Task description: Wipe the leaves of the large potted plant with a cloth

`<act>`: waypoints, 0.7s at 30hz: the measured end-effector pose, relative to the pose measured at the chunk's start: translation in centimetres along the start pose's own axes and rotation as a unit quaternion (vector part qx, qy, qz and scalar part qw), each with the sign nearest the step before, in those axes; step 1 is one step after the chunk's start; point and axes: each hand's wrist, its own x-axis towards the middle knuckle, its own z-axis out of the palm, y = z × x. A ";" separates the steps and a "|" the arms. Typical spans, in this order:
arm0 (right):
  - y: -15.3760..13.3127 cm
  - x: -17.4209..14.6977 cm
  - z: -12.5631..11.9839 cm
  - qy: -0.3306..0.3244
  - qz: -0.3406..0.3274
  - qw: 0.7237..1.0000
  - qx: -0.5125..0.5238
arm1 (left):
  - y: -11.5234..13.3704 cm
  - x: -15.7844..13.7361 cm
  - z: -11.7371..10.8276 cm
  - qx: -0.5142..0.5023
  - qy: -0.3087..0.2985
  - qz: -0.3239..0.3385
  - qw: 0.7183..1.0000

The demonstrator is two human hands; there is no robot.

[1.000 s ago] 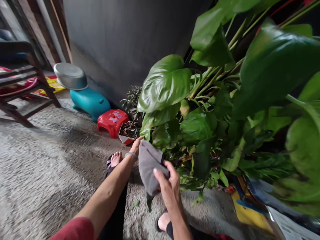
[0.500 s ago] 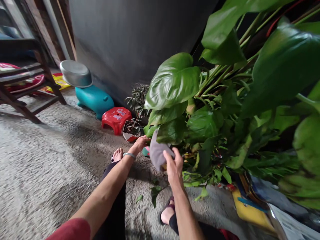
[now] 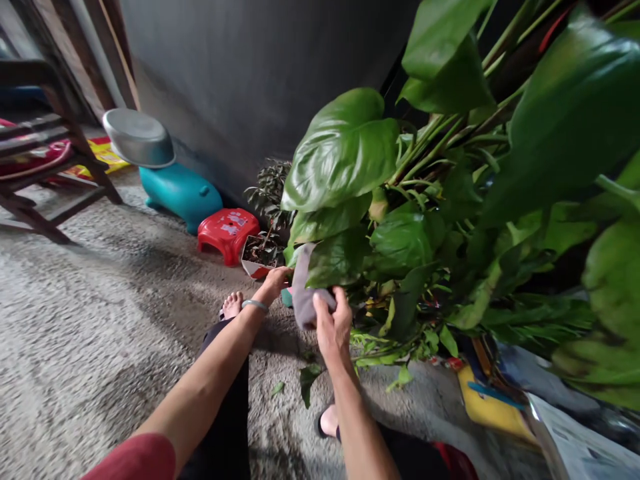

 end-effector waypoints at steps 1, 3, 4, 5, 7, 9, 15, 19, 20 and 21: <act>-0.5 1.0 -0.1 0.027 -0.029 0.999 -0.001 | 0.0 -0.2 0.2 0.003 -0.015 -0.007 1.000; -0.3 2.4 0.4 0.037 -0.043 0.998 -0.008 | -0.1 -0.5 0.7 0.022 -0.037 -0.024 0.999; 0.5 2.6 0.9 0.021 -0.021 0.999 -0.013 | -0.1 -0.7 0.9 0.036 -0.037 -0.028 0.998; 1.7 2.3 1.3 -0.001 0.011 1.000 -0.019 | 0.0 -0.9 1.0 0.050 -0.030 -0.032 0.998; 4.6 0.5 1.9 -0.034 0.078 0.996 -0.032 | 0.4 -1.3 1.3 0.083 0.034 0.001 0.996; 7.2 -1.9 1.4 -0.023 0.119 0.992 -0.035 | 1.0 -1.9 1.6 0.128 0.129 0.111 0.977; 7.6 -2.1 -4.2 0.139 0.142 0.980 0.030 | 0.4 -4.2 5.4 0.222 0.016 0.367 0.903; 5.4 0.3 -7.2 0.224 0.121 0.963 0.090 | -1.1 -3.2 8.0 0.139 0.023 0.300 0.943; 5.0 0.6 -7.7 0.235 0.116 0.960 0.098 | -1.1 -2.5 8.2 0.104 0.061 0.260 0.958; 4.6 0.9 -8.1 0.242 0.110 0.959 0.101 | -1.1 -1.8 8.4 0.064 0.101 0.207 0.971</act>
